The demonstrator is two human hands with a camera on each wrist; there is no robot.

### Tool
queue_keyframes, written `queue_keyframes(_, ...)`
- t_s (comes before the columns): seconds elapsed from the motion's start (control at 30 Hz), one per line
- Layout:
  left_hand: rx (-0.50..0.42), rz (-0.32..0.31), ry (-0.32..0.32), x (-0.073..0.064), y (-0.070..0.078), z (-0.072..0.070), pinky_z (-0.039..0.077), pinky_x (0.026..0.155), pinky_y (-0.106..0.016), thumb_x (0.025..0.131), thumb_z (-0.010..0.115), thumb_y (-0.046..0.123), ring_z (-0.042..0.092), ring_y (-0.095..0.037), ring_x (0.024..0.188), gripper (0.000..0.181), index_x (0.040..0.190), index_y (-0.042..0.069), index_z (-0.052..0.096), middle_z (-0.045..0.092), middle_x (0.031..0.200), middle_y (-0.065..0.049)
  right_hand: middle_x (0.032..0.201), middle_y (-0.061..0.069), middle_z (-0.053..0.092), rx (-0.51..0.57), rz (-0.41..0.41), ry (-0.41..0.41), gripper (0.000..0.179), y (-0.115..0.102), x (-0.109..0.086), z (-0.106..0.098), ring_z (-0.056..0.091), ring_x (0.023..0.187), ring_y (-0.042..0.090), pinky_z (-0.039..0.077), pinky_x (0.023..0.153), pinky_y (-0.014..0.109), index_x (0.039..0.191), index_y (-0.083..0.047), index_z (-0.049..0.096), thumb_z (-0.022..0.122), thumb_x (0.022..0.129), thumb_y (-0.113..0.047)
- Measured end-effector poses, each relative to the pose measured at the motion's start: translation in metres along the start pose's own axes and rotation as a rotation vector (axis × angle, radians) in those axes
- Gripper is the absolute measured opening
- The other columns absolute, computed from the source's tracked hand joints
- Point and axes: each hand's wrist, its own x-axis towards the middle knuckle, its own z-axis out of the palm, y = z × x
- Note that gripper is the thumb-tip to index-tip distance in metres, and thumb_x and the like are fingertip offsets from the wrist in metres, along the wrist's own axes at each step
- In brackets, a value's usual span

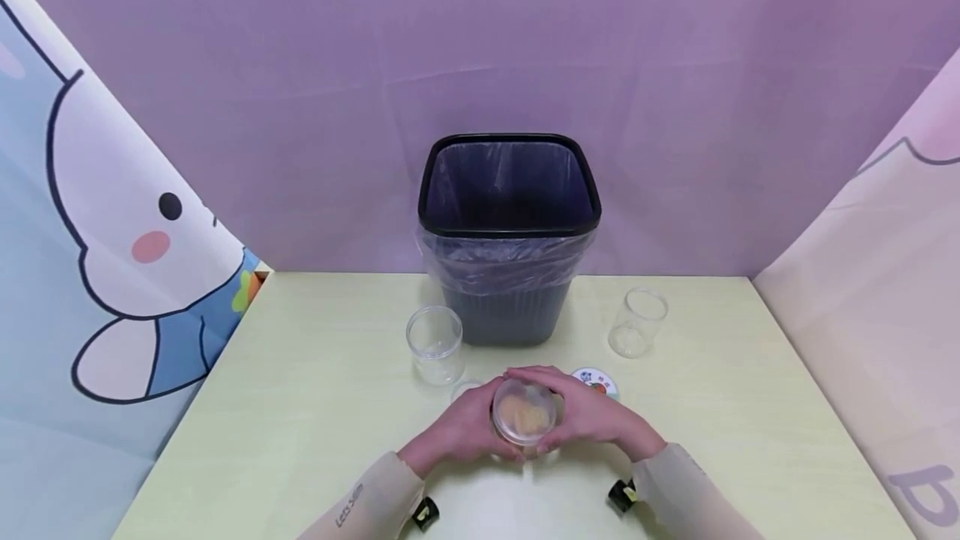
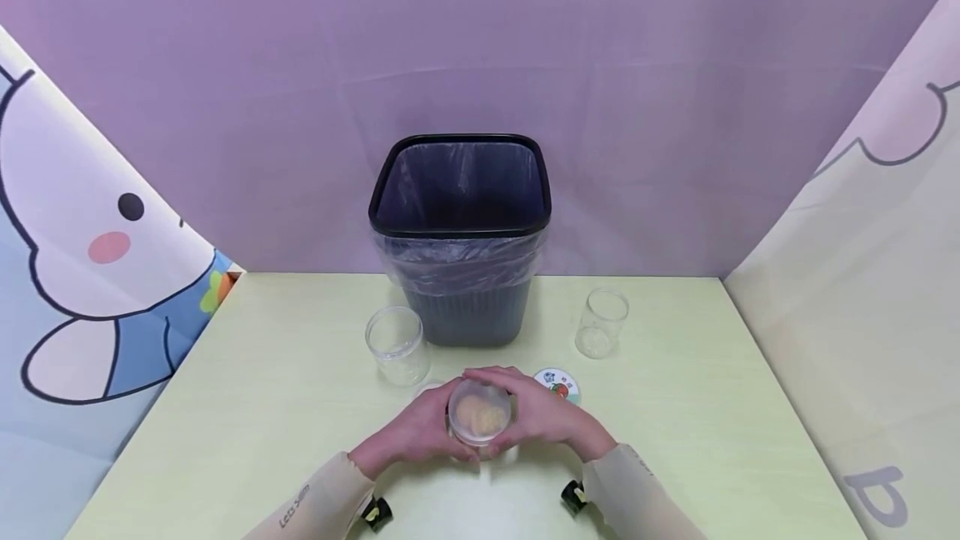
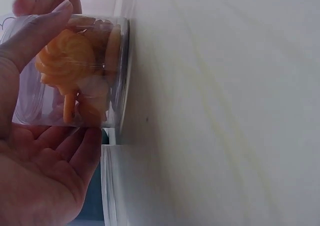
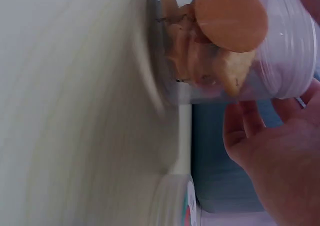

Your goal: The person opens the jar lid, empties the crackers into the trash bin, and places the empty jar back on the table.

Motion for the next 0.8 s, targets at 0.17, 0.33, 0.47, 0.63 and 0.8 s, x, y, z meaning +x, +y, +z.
queue_keyframes(0.17,-0.013,0.005,-0.002,0.001,0.0,0.001,0.046,0.099,-0.037,0.054,0.099,0.033,0.057,-0.012,0.112,0.096,0.138,0.021,0.052,0.063,0.123,0.008,0.153,0.006,0.042,0.062,-0.009,0.051,0.105,-0.004,-0.01,0.001,0.039,0.138,0.027,0.04,0.107,0.038,0.153,-0.012,0.038,0.094,0.065,-0.017)
queue_keyframes(0.33,-0.043,0.012,0.0,0.0,0.0,0.001,0.046,0.099,-0.037,0.054,0.099,0.031,0.058,-0.011,0.111,0.095,0.137,0.022,0.053,0.063,0.122,0.009,0.152,0.009,0.042,0.106,0.007,0.199,0.099,-0.01,-0.021,0.012,0.04,0.133,0.038,0.045,0.1,0.042,0.153,-0.009,0.036,0.09,0.07,-0.013)
queue_keyframes(0.47,-0.057,0.016,-0.002,0.0,0.0,0.001,0.045,0.1,-0.037,0.054,0.099,0.031,0.058,-0.011,0.112,0.095,0.137,0.022,0.053,0.063,0.123,0.009,0.149,0.004,0.043,0.024,0.05,0.322,0.099,-0.015,-0.029,0.027,0.043,0.131,0.032,0.046,0.098,0.04,0.153,-0.013,0.036,0.09,0.07,-0.015)
queue_keyframes(0.63,-0.058,0.012,0.012,0.0,0.001,0.0,0.046,0.099,-0.038,0.056,0.098,0.03,0.058,-0.011,0.111,0.093,0.136,0.021,0.054,0.063,0.122,0.009,0.147,0.004,0.046,-0.104,0.108,0.396,0.098,-0.021,-0.028,0.046,0.047,0.129,0.025,0.049,0.095,0.041,0.152,-0.017,0.04,0.092,0.069,-0.03)
queue_keyframes(0.8,-0.042,0.02,0.017,0.0,0.0,0.0,0.046,0.099,-0.038,0.057,0.097,0.031,0.058,-0.012,0.112,0.092,0.137,0.021,0.053,0.063,0.123,0.007,0.144,0.002,0.048,-0.155,0.17,0.457,0.099,-0.028,-0.021,0.055,0.047,0.13,0.026,0.044,0.1,0.053,0.147,-0.01,0.047,0.092,0.065,-0.043)
